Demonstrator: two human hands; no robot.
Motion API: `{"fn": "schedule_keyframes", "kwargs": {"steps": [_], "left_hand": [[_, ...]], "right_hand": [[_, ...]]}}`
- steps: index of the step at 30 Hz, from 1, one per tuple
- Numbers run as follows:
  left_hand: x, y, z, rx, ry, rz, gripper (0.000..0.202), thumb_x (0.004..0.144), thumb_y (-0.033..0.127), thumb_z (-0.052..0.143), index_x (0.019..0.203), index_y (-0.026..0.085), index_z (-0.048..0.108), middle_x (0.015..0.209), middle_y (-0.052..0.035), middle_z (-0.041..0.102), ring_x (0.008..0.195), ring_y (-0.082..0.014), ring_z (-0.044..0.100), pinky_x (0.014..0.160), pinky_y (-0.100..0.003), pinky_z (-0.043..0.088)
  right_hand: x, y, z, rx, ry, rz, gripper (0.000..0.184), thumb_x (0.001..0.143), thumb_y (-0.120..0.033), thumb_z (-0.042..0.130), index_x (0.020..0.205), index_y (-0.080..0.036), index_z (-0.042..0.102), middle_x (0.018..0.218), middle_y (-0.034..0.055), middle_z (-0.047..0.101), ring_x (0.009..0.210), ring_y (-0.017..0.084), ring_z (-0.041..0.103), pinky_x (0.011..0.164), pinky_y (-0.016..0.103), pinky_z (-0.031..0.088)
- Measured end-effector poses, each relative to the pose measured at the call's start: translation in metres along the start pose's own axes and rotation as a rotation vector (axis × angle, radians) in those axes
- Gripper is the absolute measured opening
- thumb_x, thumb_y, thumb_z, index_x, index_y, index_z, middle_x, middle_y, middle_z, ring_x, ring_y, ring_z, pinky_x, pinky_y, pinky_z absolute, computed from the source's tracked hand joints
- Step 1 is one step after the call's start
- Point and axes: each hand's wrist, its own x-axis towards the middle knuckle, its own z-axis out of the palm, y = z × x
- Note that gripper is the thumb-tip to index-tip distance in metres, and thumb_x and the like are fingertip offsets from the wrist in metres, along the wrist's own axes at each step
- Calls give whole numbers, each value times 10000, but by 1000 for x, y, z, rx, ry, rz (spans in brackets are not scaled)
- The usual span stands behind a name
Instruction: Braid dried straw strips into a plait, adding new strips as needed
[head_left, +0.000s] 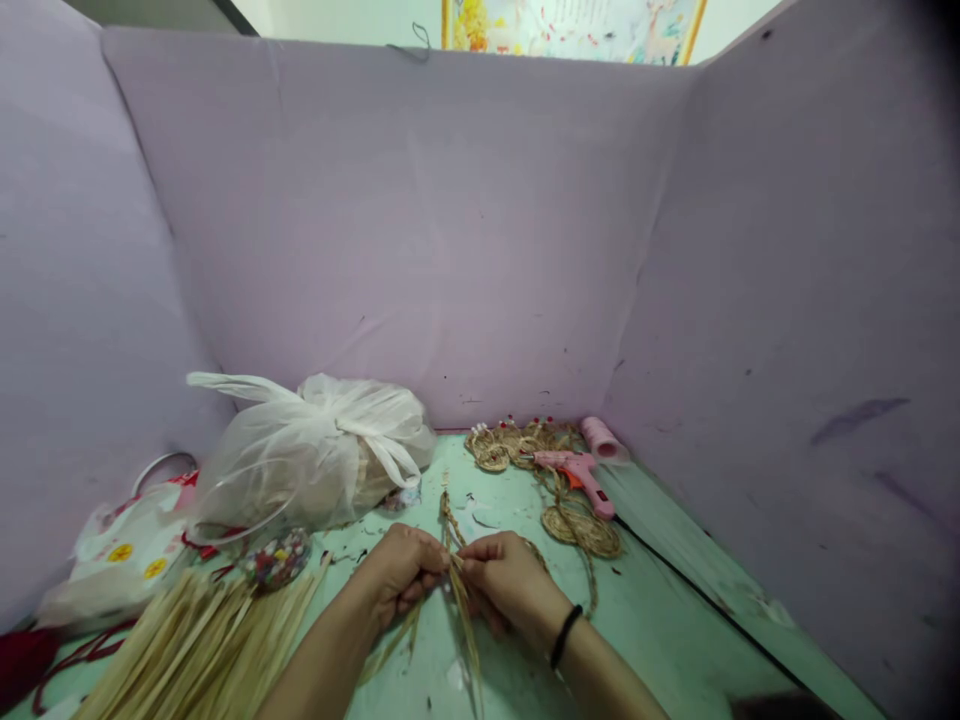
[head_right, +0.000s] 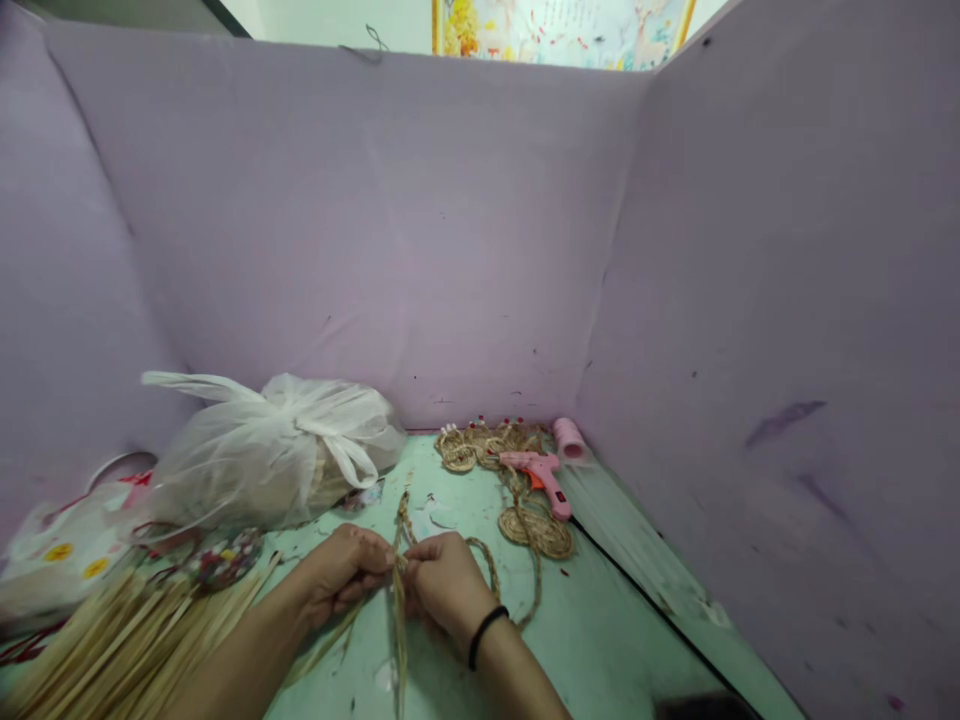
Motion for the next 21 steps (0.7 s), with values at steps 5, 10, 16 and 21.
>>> {"fn": "schedule_keyframes", "kwargs": {"steps": [5,10,16,21], "left_hand": [[1,2,0,12,-12,17,127,447,278,507,465,161,461,325,56,377,241,-30,198,259,-183,88],[1,0,-1,41,-40,24,165,456,307,542,481,154,486,329,59,384,243,-27,209,261,-181,106],[-1,2,0,76,-66,51,189,474,319,556,439,156,468,321,50,391,239,-28,213,271,-190,112],[-1,2,3,123,-17,59,185,513,266,539,402,158,438,310,33,389,239,-41,229,282,-198,103]], "right_hand": [[3,2,0,-21,42,8,277,710,-148,423,434,-165,435,295,-61,397,206,41,255,266,183,162],[4,1,-3,37,62,30,170,658,-129,466,497,-138,520,329,-58,416,265,31,269,307,172,162],[8,3,-3,-77,135,-28,78,548,-102,489,491,-135,531,361,-67,367,338,36,278,355,178,181],[12,9,-1,-114,199,-73,89,537,-122,463,457,-154,482,384,-60,348,375,50,292,375,189,198]]}}
